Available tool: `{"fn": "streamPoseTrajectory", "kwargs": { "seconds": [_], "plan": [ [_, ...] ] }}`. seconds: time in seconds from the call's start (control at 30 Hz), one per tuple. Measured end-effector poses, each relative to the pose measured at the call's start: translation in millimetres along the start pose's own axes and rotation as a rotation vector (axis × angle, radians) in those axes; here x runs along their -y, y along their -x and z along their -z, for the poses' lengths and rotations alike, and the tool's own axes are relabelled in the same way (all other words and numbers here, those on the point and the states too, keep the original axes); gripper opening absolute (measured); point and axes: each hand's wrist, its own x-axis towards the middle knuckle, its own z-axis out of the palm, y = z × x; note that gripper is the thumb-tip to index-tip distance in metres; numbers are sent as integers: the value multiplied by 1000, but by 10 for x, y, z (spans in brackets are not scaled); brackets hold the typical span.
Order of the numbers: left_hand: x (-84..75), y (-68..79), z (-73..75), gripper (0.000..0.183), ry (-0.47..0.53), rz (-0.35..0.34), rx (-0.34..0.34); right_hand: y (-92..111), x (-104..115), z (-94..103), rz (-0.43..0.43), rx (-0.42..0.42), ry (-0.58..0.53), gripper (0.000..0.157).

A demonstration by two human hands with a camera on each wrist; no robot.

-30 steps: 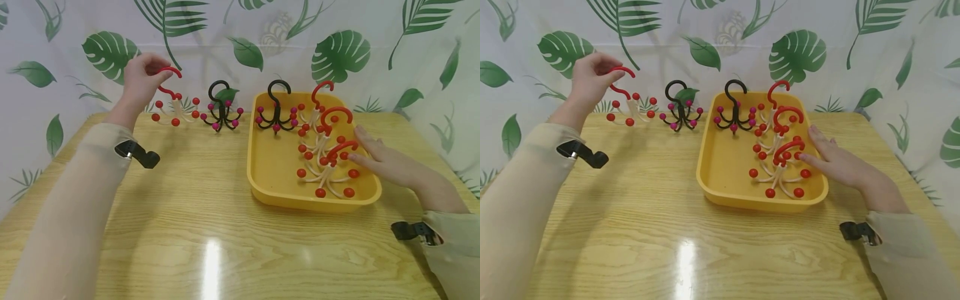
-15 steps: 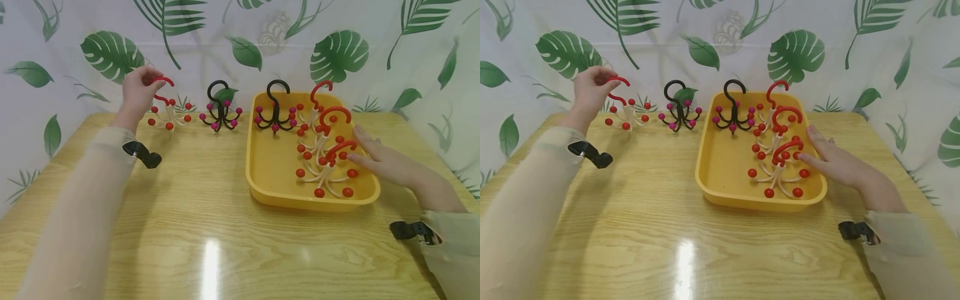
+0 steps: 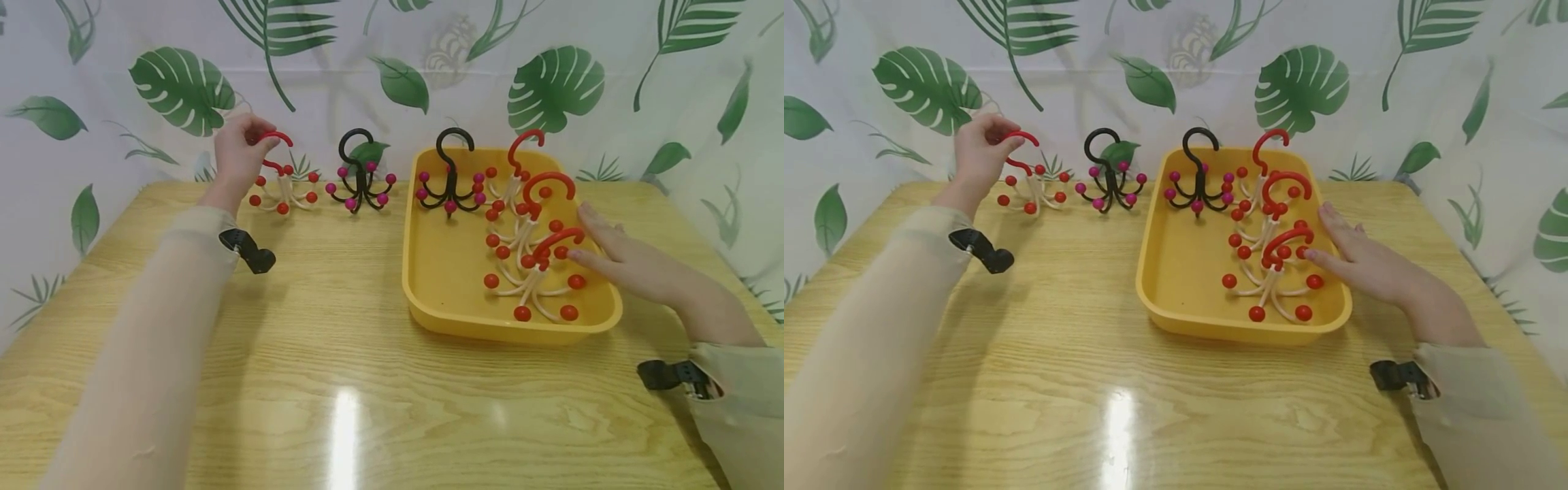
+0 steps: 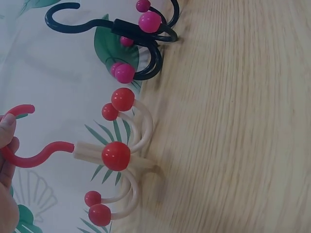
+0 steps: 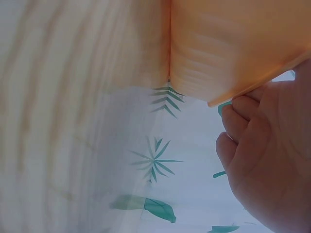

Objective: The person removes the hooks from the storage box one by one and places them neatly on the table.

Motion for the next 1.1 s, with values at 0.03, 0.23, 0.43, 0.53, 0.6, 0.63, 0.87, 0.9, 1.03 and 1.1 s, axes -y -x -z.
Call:
{"fn": "streamPoseTrajectory", "kwargs": {
  "seconds": [0.03,0.23,0.43,0.53,0.6,0.63,0.87,0.9,1.03,1.1],
  "plan": [
    [1,0,-8,25,-4,-4,1,1,2,1,1,1,-2,80],
    [1,0,-33,25,-11,-1,-1,1,7,1,0,2,-7,79],
    [2,-5,-52,29,0,24,11,9,0,4,11,-2,-3,79],
    [2,1,-53,31,-1,39,22,14,-14,3,27,-6,1,78],
    [-5,6,-49,33,-6,44,31,11,-26,0,30,-8,4,78],
    [-5,9,-44,34,-14,42,35,6,-28,-4,25,-7,6,78],
    [-135,8,-3,40,-54,-46,-15,-18,-14,-12,-4,5,5,80],
    [-188,11,-3,40,-47,-56,-28,-19,-11,-12,-7,5,5,80],
    [-501,59,-64,38,2,-145,-54,-17,-18,-12,3,-1,14,80],
    [-704,112,-134,36,40,-203,-41,-18,-28,-12,4,-2,19,80]
  ]
}}
